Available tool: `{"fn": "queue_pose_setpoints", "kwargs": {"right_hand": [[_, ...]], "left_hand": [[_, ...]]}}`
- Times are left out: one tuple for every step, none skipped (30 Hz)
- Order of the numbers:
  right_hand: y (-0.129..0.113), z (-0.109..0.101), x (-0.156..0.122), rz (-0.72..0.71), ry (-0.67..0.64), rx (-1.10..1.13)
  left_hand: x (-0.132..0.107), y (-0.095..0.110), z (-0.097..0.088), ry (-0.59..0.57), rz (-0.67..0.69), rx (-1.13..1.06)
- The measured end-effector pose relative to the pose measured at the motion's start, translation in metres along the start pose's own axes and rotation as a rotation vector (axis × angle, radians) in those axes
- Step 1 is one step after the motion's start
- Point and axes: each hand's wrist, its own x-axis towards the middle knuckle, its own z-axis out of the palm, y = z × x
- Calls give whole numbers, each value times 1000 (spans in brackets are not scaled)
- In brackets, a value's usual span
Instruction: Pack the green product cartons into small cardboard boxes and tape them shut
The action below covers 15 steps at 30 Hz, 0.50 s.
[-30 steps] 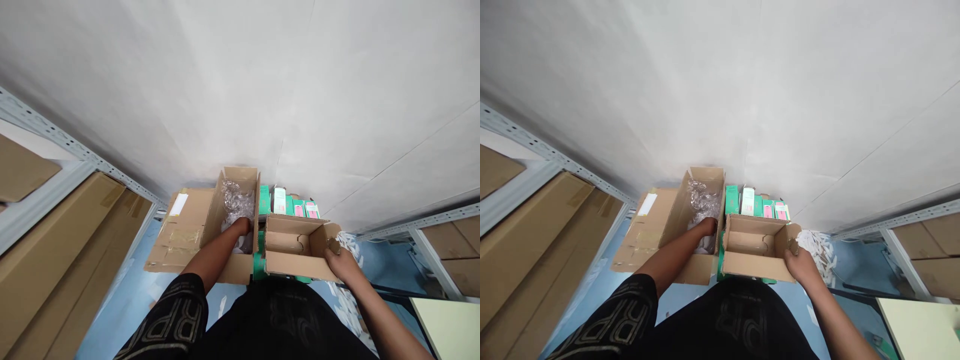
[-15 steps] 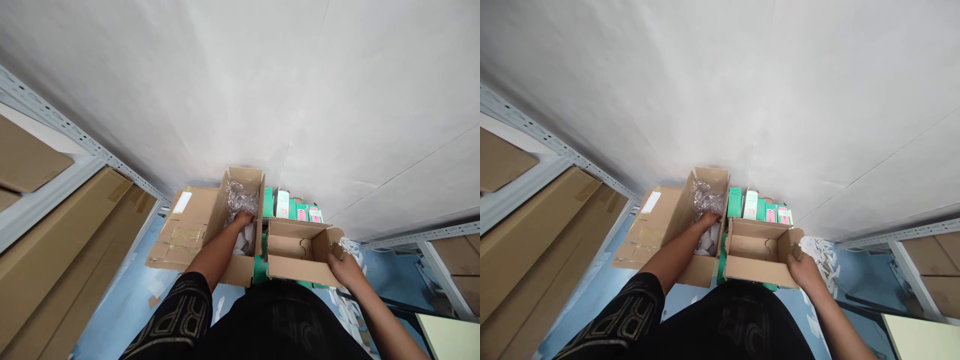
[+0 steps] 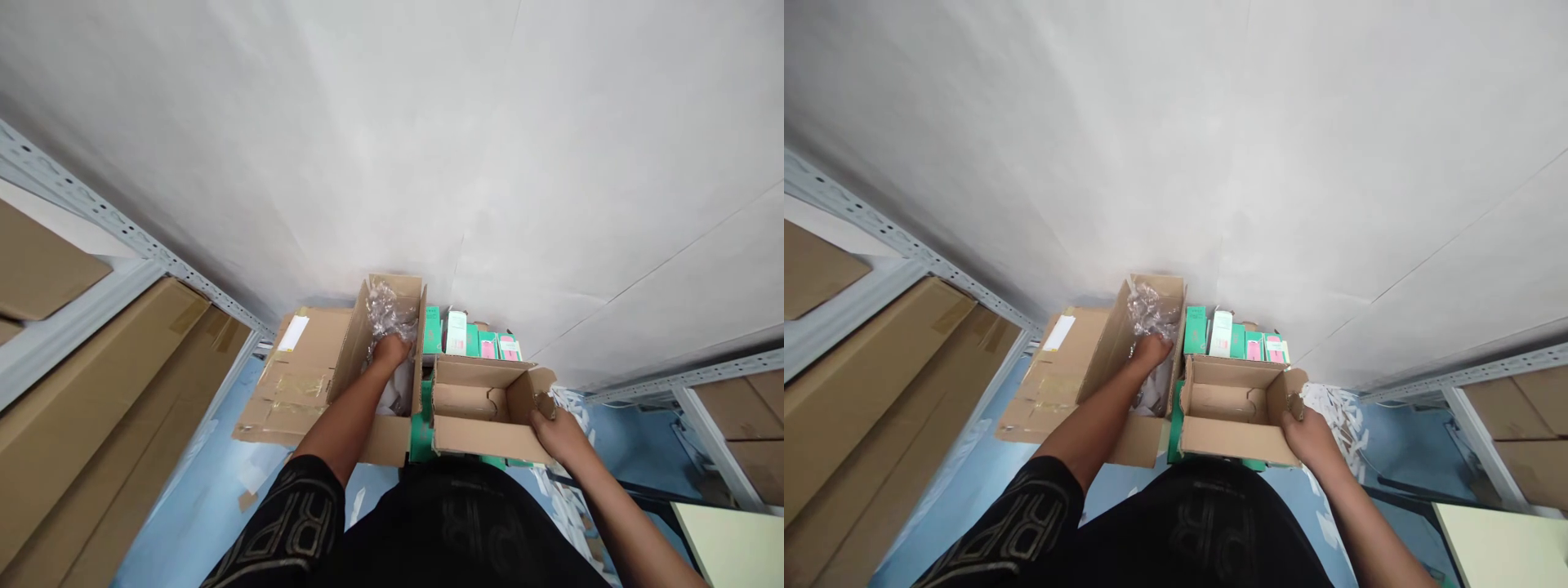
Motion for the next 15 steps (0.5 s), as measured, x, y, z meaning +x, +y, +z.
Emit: {"fn": "queue_pose_setpoints", "kwargs": {"right_hand": [[1,-1,0,4,5,1],[2,-2,-1,8,9,1],[2,-2,-1,11,13,-2],[2,-3,-2,12,14,-8],[1,-3,-3,12,11,-15],[1,-4,-3,11,6,-23],[0,-4,-4,12,1,-30],[-2,-4,-4,13,-4,-35],[-3,-4,-5,11,-9,-38],[-5,-4,-5,5,-12,-40],[-7,-5,-5,-5,-13,-43],[-9,-6,-6,-16,-14,-50],[-12,-6,-6,-25,-14,-58],[-14,-8,-7,-30,-15,-67],[-17,-9,-7,-31,-14,-76]], "left_hand": [[-5,2,-10,43,24,34],[-12,5,-21,92,58,65],[-21,7,-33,152,97,95],[-31,8,-45,230,154,136],[-42,10,-57,314,199,163],[-54,11,-69,381,232,174],[-67,13,-80,436,268,170],[-79,14,-89,493,283,149],[-90,16,-98,535,289,110],[-100,18,-104,574,293,50],[-109,20,-110,607,294,-20],[-117,22,-114,630,297,-92],[-123,23,-118,647,307,-153],[-127,24,-121,659,323,-194],[-132,24,-124,663,345,-208]]}}
